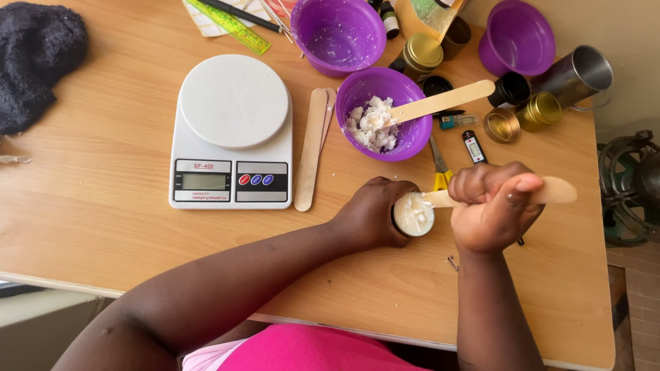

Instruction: Mix and transfer a white paste-like substance into a small container using wooden sticks and trim with scissors.

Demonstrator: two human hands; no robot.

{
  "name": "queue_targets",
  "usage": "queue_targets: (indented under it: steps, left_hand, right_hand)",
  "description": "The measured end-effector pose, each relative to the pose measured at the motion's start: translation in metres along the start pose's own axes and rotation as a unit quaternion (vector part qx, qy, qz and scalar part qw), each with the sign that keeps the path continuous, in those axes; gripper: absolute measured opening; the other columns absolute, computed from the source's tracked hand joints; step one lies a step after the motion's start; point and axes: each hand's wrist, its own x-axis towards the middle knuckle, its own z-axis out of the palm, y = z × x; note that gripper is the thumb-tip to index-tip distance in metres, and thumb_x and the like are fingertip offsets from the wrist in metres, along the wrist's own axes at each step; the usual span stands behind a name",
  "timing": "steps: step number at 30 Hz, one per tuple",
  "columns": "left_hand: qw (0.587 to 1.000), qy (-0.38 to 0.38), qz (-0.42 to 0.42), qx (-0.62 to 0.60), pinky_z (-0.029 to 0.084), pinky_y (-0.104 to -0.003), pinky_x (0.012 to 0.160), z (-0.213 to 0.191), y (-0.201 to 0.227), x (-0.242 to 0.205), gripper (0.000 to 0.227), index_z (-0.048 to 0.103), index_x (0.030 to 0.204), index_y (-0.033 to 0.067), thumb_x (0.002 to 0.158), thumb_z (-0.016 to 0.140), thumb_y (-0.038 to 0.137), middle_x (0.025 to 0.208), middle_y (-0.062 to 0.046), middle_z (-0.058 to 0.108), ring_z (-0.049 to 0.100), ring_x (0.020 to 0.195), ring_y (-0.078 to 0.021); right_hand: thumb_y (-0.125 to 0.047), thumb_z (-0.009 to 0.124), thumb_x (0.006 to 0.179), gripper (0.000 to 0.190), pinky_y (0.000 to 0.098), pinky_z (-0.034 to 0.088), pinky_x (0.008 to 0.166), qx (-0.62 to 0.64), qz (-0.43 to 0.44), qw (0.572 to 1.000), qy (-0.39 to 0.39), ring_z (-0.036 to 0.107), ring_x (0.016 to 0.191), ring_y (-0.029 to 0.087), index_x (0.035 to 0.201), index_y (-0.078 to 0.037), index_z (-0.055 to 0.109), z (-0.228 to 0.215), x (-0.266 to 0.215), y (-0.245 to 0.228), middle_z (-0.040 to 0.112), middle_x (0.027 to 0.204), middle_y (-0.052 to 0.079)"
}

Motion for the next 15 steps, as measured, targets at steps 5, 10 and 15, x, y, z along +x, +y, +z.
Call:
queue_targets:
  steps: [5, 10, 15]
  left_hand:
    - [1.0, -0.009, -0.014, -0.008, 0.045, -0.032, 0.074, -0.001, 0.001, 0.001, 0.042, 0.058, 0.09, 0.0116, 0.05, 0.072, 0.018, 0.077, -0.003, 0.064, 0.06, 0.071, -0.0259]
    - [1.0, -0.004, -0.003, -0.021, 0.045, -0.032, 0.073, -0.003, 0.004, 0.0, 0.04, 0.059, 0.088, 0.0111, 0.05, 0.071, 0.015, 0.076, -0.003, 0.064, 0.06, 0.069, -0.0252]
    - [1.0, -0.01, -0.014, -0.017, 0.044, -0.032, 0.073, -0.004, 0.006, 0.0, 0.039, 0.057, 0.086, 0.0132, 0.05, 0.071, 0.017, 0.074, 0.0, 0.062, 0.059, 0.069, -0.0245]
  right_hand:
    - [-0.055, 0.041, 0.095, 0.054, 0.0265, 0.012, 0.044, 0.015, 0.035, 0.999, 0.003, 0.012, 0.041, 0.009, 0.066, -0.015, 0.02, 0.0, 0.007, 0.0, 0.009, 0.052, -0.003]
    - [-0.058, 0.043, 0.092, 0.053, 0.0254, 0.012, 0.04, 0.023, 0.068, 0.997, 0.037, 0.01, 0.04, 0.008, 0.067, -0.017, 0.021, -0.003, 0.015, 0.003, 0.008, 0.051, -0.003]
    - [-0.058, 0.045, 0.09, 0.053, 0.025, 0.013, 0.04, 0.021, 0.077, 0.994, 0.07, 0.011, 0.04, 0.008, 0.066, -0.018, 0.022, -0.001, 0.017, 0.004, 0.01, 0.052, -0.003]
